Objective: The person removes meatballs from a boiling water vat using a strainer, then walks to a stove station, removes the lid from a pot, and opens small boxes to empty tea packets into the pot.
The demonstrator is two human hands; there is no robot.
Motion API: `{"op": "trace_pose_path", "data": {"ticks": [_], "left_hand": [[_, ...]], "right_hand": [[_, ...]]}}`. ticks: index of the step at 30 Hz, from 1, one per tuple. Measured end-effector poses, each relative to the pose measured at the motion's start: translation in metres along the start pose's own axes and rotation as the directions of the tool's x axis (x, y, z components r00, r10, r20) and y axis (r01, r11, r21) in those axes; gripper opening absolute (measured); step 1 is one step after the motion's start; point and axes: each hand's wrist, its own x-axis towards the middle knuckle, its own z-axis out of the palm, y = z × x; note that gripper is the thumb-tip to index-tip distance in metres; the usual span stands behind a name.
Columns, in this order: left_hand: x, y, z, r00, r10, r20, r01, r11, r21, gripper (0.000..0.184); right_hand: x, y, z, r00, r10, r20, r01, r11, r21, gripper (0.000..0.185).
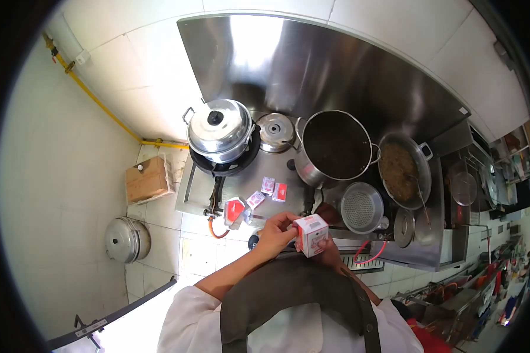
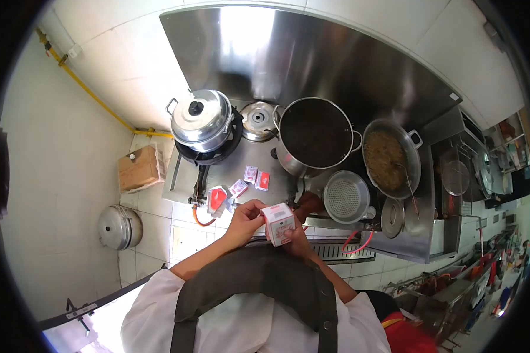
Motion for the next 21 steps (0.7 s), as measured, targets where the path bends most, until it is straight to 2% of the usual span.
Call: {"op": "trace_pose_path", "data": {"ticks": [2, 5, 8, 10, 14, 17, 21], "left_hand": [[0.002, 0.006, 0.002, 1.0, -0.018, 0.014, 0.019, 1.0, -0.021, 0.014], [0.007, 0.012, -0.006, 0.999, -0.048, 0.001, 0.047, 0.985, 0.164, 0.014], [0.003, 0.043, 0.001, 0.987, -0.156, 0.031, 0.141, 0.947, 0.289, 0.017], [0.005, 0.041, -0.004, 0.972, -0.23, 0.049, 0.215, 0.954, 0.21, 0.018], [0.007, 0.042, -0.003, 0.951, -0.294, 0.095, 0.295, 0.955, 0.003, 0.018], [0.005, 0.045, 0.001, 0.956, -0.275, 0.101, 0.258, 0.954, 0.154, 0.017], [0.004, 0.041, 0.0, 0.976, -0.207, 0.062, 0.179, 0.935, 0.305, 0.017]], "right_hand": [[0.002, 0.0, 0.002, 1.0, 0.016, 0.007, -0.017, 0.997, 0.08, 0.055], [-0.003, -0.004, -0.001, 0.993, 0.076, -0.096, -0.08, 0.996, -0.04, 0.072], [-0.003, -0.001, -0.011, 0.983, 0.086, -0.164, -0.074, 0.994, 0.076, 0.072], [-0.009, 0.007, -0.032, 0.987, 0.099, -0.126, -0.087, 0.992, 0.09, 0.063], [-0.015, 0.003, -0.039, 0.996, 0.091, -0.02, -0.086, 0.979, 0.184, 0.06], [-0.01, -0.011, -0.022, 0.988, 0.145, -0.053, -0.131, 0.971, 0.202, 0.081], [0.001, -0.027, 0.008, 0.997, 0.075, 0.009, -0.075, 0.977, 0.199, 0.088]]}}
